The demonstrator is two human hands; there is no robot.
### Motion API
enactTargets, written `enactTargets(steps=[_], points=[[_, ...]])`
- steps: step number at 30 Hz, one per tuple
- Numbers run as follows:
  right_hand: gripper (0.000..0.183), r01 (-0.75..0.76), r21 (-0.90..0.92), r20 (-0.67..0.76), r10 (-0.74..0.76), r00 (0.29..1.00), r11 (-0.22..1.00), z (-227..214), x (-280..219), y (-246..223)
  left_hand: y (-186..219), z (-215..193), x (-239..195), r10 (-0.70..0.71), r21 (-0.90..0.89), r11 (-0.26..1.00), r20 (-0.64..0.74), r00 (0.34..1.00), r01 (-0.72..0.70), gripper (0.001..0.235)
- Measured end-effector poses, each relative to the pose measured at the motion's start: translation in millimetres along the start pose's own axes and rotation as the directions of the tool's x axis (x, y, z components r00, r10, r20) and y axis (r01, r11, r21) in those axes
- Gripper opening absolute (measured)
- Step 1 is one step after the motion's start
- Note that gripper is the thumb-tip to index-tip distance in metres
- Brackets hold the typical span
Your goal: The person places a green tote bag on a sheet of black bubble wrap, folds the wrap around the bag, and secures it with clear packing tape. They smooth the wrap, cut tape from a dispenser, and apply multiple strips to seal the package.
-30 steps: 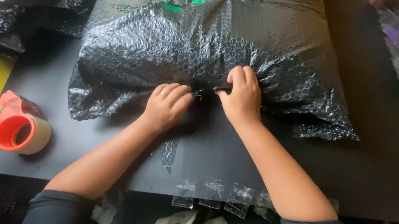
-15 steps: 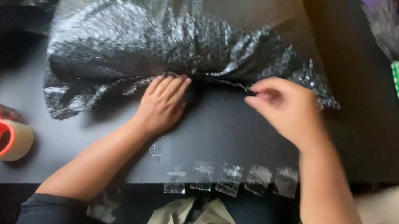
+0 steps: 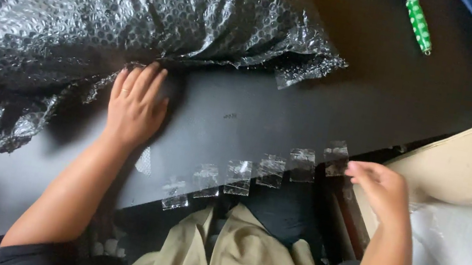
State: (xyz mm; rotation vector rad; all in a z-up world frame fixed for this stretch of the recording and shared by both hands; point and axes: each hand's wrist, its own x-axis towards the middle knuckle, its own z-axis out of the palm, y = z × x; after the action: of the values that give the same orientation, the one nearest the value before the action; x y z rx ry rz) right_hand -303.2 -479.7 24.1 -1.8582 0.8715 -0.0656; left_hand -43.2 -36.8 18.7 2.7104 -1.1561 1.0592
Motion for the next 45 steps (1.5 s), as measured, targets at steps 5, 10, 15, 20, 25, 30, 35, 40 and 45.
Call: enactTargets(steps=[5,10,15,20,25,30,35,40,45], points=[[0.025,0.123,0.081,0.011,-0.124,0.992,0.989,20,0,-1,-4,8,-4,-0.023,0.013,1.000,-0.070,0.997,0.024,0.064],[0.010,0.338,-0.257,-0.096,-0.372,0.923,0.905,23,-36,-38,-6,13,-8,-0.037,-0.032,0.999,-0.082,0.996,0.034,0.044],[0.011,0.670,0.228,0.108,-0.702,0.704,0.707,66,-49,-109,-7,17,-10,-0.046,-0.037,0.998,-0.091,0.995,0.043,0.039],[0.013,0.587,0.596,0.182,-0.804,0.566,0.548,196,-11,-174,-8,19,-11,-0.025,-0.070,0.997,-0.111,0.994,0.017,0.032],[0.022,0.329,0.597,0.329,-0.598,0.731,0.732,314,46,-187,-16,37,-20,-0.060,-0.146,0.989,-0.146,0.987,0.038,0.030],[0.022,0.459,0.361,0.188,-0.545,0.817,0.812,333,60,-200,-19,40,-21,-0.093,-0.243,0.968,-0.107,0.990,0.064,0.045],[0.014,0.767,-0.160,0.000,-0.777,0.629,0.621,321,59,-207,-15,29,-17,-0.118,-0.231,0.967,-0.020,0.993,0.110,0.076],[0.037,0.795,-0.581,0.112,-0.985,-0.135,-0.175,303,70,-208,-15,31,-17,-0.117,-0.172,0.980,-0.069,0.991,0.104,0.079],[0.009,0.748,-0.534,0.123,-0.912,-0.392,-0.394,315,66,-217,-18,34,-18,-0.091,-0.192,0.979,-0.111,0.990,0.069,0.075]])
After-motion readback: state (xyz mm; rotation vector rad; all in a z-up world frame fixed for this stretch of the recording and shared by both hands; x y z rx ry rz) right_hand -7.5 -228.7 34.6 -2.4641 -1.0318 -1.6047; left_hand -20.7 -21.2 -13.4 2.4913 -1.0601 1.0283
